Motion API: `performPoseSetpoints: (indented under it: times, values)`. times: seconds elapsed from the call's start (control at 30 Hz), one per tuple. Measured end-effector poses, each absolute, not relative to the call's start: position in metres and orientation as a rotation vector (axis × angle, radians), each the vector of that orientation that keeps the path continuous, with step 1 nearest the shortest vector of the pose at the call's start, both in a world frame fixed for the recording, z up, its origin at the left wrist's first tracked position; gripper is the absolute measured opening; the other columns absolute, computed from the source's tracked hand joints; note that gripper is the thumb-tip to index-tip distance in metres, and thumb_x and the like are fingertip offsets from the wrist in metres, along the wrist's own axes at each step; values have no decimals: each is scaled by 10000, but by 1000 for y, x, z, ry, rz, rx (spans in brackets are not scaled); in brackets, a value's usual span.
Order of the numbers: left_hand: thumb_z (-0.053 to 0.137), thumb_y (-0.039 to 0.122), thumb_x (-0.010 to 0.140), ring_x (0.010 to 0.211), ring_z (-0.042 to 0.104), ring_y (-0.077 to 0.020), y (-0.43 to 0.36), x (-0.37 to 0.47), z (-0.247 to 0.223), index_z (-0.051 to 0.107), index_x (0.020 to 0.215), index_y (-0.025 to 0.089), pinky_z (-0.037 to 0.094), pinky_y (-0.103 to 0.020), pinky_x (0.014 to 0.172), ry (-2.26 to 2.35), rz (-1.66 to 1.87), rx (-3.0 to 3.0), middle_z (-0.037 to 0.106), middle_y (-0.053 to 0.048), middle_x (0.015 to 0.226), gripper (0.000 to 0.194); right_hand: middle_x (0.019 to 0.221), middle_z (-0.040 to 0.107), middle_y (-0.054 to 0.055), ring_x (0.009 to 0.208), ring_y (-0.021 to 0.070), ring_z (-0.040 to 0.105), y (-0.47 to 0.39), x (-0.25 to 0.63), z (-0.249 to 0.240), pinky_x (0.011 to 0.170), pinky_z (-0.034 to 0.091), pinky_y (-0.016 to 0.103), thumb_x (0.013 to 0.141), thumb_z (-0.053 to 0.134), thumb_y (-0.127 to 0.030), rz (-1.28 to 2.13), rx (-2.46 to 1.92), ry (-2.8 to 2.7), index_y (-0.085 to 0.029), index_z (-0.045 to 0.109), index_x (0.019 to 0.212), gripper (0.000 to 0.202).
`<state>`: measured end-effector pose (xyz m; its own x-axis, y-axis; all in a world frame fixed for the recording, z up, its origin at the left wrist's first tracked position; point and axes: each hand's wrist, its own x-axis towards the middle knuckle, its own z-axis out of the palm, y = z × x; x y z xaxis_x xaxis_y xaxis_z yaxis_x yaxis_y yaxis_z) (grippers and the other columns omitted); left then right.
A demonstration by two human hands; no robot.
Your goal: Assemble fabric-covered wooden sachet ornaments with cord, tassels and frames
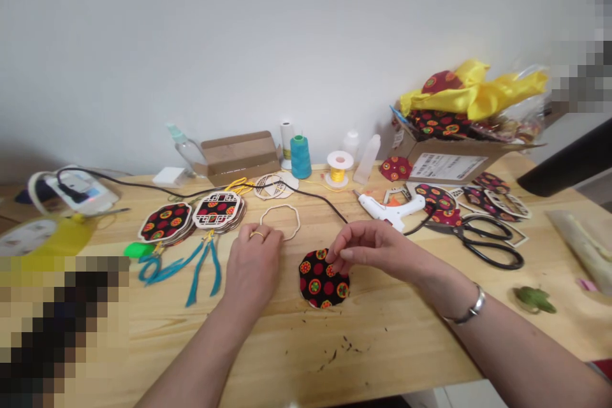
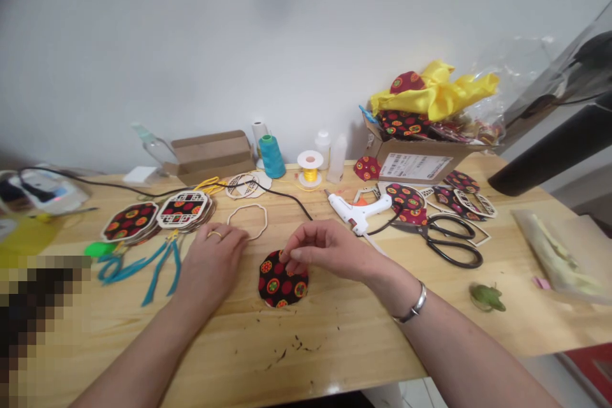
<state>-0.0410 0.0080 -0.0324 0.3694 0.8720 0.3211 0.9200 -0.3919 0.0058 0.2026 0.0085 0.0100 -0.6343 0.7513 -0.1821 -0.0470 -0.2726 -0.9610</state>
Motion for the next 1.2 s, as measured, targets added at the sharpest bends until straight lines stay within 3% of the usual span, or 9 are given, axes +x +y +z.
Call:
performPoseSetpoints:
  times: [0.2, 0.4, 0.73, 0.87, 1.03, 1.2]
  values:
    - [456, 129, 844, 854, 520, -293, 5, -38, -29, 612, 775, 180, 438, -423, 717, -1678, -482, -2426, 635, -120, 795, 178, 826, 684, 64, 730, 121, 646, 9, 200, 5, 685, 508, 254, 780, 661, -337, 1932, -932, -1453, -121, 625, 872, 237]
    - [485, 106, 858, 828, 519, -220, -5, -24, -17, 595, 854, 179, 446, -394, 828, -1343, -914, -2510, 643, -64, 819, 132, 698, 658, 32, 552, 105, 605, 10, 191, 3, 536, 518, 248, 727, 670, -453, 1703, -1179, -1340, -126, 609, 796, 340]
    - [491, 51, 830, 905, 540, -215, -23, -11, -17, 598, 958, 172, 458, -405, 855, -1034, -1029, -2810, 660, -70, 913, 206, 455, 552, -40, 381, 70, 500, 14, 191, 0, 364, 410, 176, 671, 698, -462, 1586, -1345, -1245, -153, 563, 692, 338]
    - [550, 125, 829, 898, 558, -199, -20, -12, -11, 600, 979, 187, 479, -374, 827, -1407, -1334, -2623, 633, -73, 946, 170, 451, 562, -31, 382, 71, 503, 14, 194, -1, 375, 411, 177, 689, 686, -443, 1589, -1350, -1263, -154, 562, 678, 315]
    - [541, 293, 843, 754, 620, -159, -16, -14, -9, 622, 1001, 195, 515, -282, 670, -2162, -1514, -2558, 667, -43, 892, 203, 449, 571, -26, 378, 79, 516, 15, 195, -3, 359, 390, 176, 695, 688, -419, 1629, -1373, -1313, -157, 563, 674, 291]
    - [609, 329, 776, 771, 650, -164, -14, -13, -8, 664, 900, 192, 511, -272, 720, -2532, -1619, -2499, 716, -19, 838, 193, 429, 565, -32, 375, 80, 521, 15, 193, -2, 357, 404, 173, 708, 684, -332, 1682, -1424, -1342, -155, 574, 661, 214]
